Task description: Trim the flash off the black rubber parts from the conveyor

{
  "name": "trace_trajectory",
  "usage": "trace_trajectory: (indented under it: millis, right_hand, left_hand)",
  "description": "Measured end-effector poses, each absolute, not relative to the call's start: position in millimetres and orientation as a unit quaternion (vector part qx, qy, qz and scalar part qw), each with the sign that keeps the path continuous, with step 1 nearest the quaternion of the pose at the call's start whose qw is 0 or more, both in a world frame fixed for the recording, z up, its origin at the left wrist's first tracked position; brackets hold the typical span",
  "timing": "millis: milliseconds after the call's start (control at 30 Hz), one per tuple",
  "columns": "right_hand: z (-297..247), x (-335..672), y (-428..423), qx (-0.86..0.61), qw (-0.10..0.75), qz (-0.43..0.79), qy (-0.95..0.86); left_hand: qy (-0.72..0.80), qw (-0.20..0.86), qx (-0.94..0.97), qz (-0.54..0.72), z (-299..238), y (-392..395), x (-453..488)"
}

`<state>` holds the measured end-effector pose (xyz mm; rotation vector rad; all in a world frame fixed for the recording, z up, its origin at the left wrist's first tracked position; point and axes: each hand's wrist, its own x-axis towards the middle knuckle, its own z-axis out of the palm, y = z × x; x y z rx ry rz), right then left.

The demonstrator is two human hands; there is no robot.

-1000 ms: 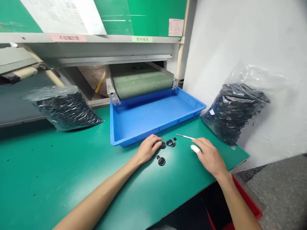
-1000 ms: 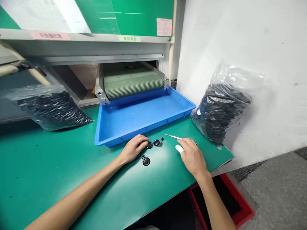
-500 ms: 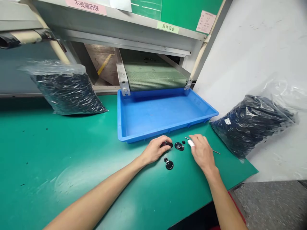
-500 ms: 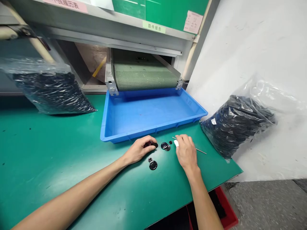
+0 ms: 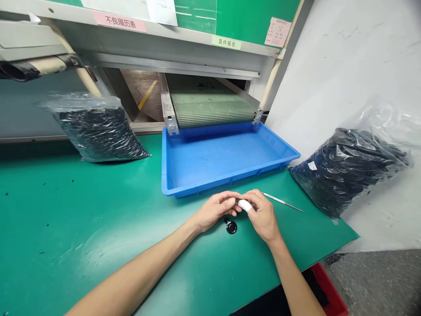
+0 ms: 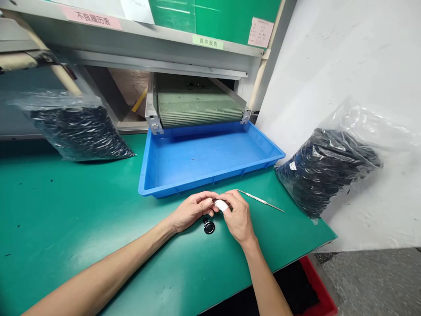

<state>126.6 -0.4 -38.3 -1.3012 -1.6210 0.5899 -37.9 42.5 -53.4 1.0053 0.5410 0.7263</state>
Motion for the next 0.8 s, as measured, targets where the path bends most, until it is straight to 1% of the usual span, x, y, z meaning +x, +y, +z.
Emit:
trace_trajectory:
  millis: [133,233,333,467,567,667,800]
  right_hand:
    - [-44.4,129.5,-0.5,-0.583,0.48,0.332,-0.566]
    - [-45.7,128.1,-2.0,-0.572,0.461,0.38,-0.563]
    - [-45.6,126.5,-3.4,-0.577,0.443,0.367,-0.58]
    - [-46.8,125.0,-4.0,-0.569,0.459,0.384,-0.564]
    - [-48.1,123.6,-3.7,-0.553,0.475,0.415,-0.544]
    - [-48.0,123.3,-4.1,-0.553,0.486,0.413,-0.537]
    - [-44.8,125.3,-7.6,-0.557,0.466,0.383,-0.57]
  left_hand:
    - [0.268,0.737,0.54,0.305,-51.1,39.3,-35.5]
    - [0.299,0.718,0.544,0.315,-51.5,37.3,-32.7]
    - [0.323,0.704,0.539,0.332,-52.6,36.0,-30.0]
    - [0.345,0.701,0.52,0.346,-52.9,34.4,-28.3]
    - [0.329,0.706,0.513,0.359,-52.9,34.2,-29.2]
    - [0.297,0.705,0.526,0.372,-52.2,35.3,-31.2]
    - [0.335,0.651,0.573,0.368,-49.9,35.9,-33.2]
